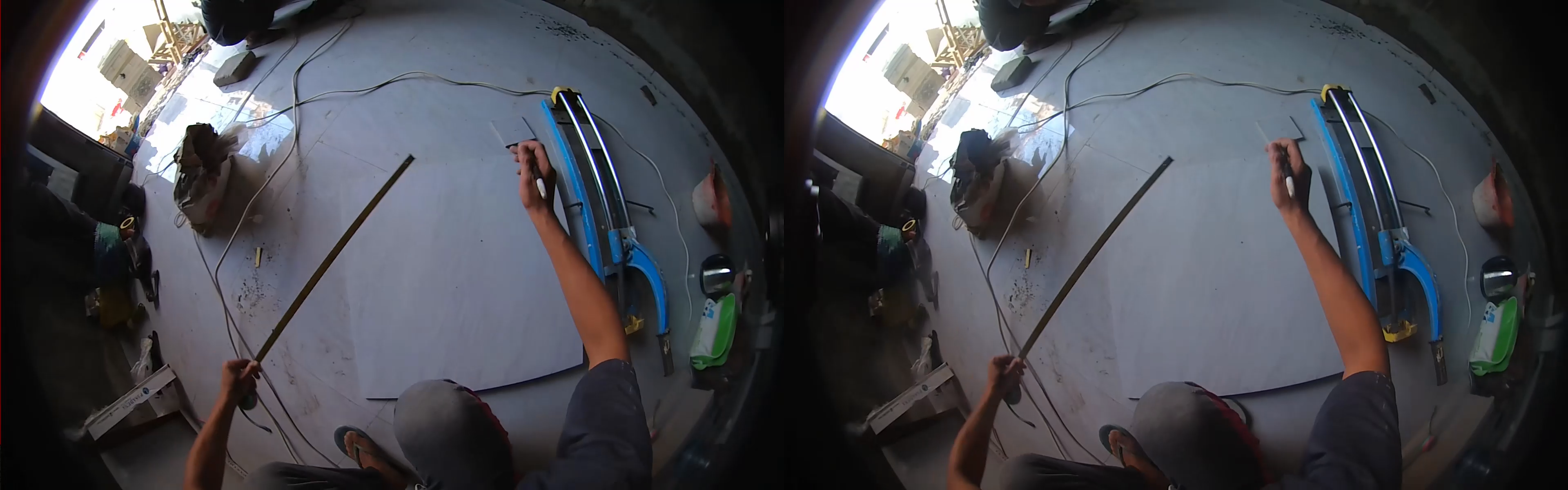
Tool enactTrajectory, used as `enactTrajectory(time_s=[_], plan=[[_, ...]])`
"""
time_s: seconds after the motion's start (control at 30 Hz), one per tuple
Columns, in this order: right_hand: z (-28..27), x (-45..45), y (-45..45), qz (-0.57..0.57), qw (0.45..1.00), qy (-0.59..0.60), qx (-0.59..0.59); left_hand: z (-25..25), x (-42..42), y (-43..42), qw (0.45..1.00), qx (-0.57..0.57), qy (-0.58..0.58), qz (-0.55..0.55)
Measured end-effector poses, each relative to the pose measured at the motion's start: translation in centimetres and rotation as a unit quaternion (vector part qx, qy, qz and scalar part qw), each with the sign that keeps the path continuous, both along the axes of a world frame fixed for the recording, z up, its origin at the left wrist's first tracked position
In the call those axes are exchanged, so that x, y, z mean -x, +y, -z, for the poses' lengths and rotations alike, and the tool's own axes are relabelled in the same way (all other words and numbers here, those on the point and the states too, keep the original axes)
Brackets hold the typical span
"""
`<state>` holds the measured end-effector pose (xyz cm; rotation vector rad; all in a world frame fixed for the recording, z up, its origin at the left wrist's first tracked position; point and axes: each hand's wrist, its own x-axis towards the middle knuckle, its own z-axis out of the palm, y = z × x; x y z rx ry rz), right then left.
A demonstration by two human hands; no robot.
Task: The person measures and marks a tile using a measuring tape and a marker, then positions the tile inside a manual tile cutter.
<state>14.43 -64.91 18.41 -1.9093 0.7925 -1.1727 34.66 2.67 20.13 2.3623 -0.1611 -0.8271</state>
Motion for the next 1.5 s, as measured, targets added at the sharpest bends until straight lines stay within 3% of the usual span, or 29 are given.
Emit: enactTrajectory(time_s=[0.13, 0.2, 0.23, 0.33, 0.37, 0.47, 0.53, 0.57, 0.6, 0.67, 0.8, 0.83, 0.87, 0.93, 1.0, 1.03, 1.1, 1.2, 1.27, 1.37, 1.4, 1.43, 1.5], plan=[[0.4, 3.5, 3.5, -0.044, 0.997, 0.054, 0.034, 8.2, 8.3, 3.9, 0.988, 0.098, 0.009, -0.116], [0.3, 4.3, 5.1, -0.042, 0.996, 0.065, 0.043, 11.2, 10.1, 4.7, 0.979, 0.131, -0.026, -0.157], [-0.1, 4.7, 5.8, -0.045, 0.995, 0.083, 0.031, 14.1, 10.3, 6.0, 0.981, 0.095, -0.102, -0.138], [-4.1, 6.9, 9.4, -0.137, 0.979, 0.099, 0.112, 13.0, 11.7, 3.0, 0.984, 0.002, -0.163, -0.074], [-6.1, 7.3, 10.6, -0.148, 0.966, 0.15, 0.149, 14.4, 11.5, 2.8, 0.982, 0.047, -0.132, -0.128], [-9.8, 9.0, 12.6, -0.207, 0.921, 0.252, 0.214, 14.7, 10.8, 1.8, 0.98, 0.062, -0.158, -0.108], [-11.4, 10.0, 14.4, -0.238, 0.894, 0.29, 0.246, 15.3, 10.9, 1.8, 0.975, 0.013, -0.208, -0.077], [-11.2, 10.2, 14.4, -0.248, 0.883, 0.296, 0.266, 19.0, 9.4, 3.7, 0.945, -0.032, -0.325, 0.022], [-11.7, 10.4, 15.6, -0.233, 0.875, 0.316, 0.284, 17.9, 9.7, 2.3, 0.95, 0.0, -0.311, -0.04], [-13.8, 10.4, 17.7, -0.219, 0.788, 0.473, 0.328, 17.6, 9.7, 1.7, 0.967, -0.019, -0.252, -0.023], [-12.8, 9.2, 20.4, -0.253, 0.788, 0.436, 0.354, 18.9, 8.3, 1.8, 0.898, -0.029, -0.438, 0.014], [-13.5, 8.6, 21.6, -0.236, 0.766, 0.485, 0.35, 19.5, 7.9, 2.0, 0.864, -0.03, -0.501, 0.029], [-14.1, 8.0, 22.7, -0.219, 0.742, 0.53, 0.347, 19.5, 8.0, 2.0, 0.865, -0.023, -0.5, 0.027], [-14.1, 6.1, 24.5, -0.217, 0.724, 0.495, 0.429, 18.9, 6.9, 0.3, 0.872, 0.069, -0.484, -0.017], [-15.4, 3.8, 27.7, -0.209, 0.731, 0.482, 0.436, 15.0, 7.6, -3.6, 0.933, 0.228, -0.279, -0.008], [-15.7, 2.4, 29.2, -0.208, 0.734, 0.469, 0.445, 10.9, 8.8, -6.4, 0.922, 0.36, -0.138, 0.033], [-16.7, -0.3, 32.2, -0.215, 0.731, 0.434, 0.482, 2.9, 10.4, -10.6, 0.88, 0.446, 0.054, 0.15], [-20.4, -1.3, 36.0, -0.211, 0.741, 0.341, 0.538, -6.5, 14.3, -14.0, 0.793, 0.552, 0.17, 0.193], [-20.8, -2.0, 36.5, -0.206, 0.747, 0.305, 0.553, -9.8, 15.5, -15.6, 0.752, 0.609, 0.21, 0.142], [-20.4, -2.8, 35.1, -0.19, 0.743, 0.282, 0.577, -9.7, 14.7, -16.6, 0.76, 0.612, 0.159, 0.151], [-19.8, -2.6, 34.0, -0.186, 0.736, 0.278, 0.589, -10.3, 15.0, -16.1, 0.766, 0.594, 0.212, 0.125], [-18.7, -2.6, 32.5, -0.204, 0.744, 0.184, 0.609, -10.7, 15.4, -16.0, 0.77, 0.572, 0.264, 0.098], [-17.3, -1.6, 30.8, -0.199, 0.761, 0.172, 0.593, -10.9, 15.8, -17.1, 0.79, 0.543, 0.265, 0.099]])
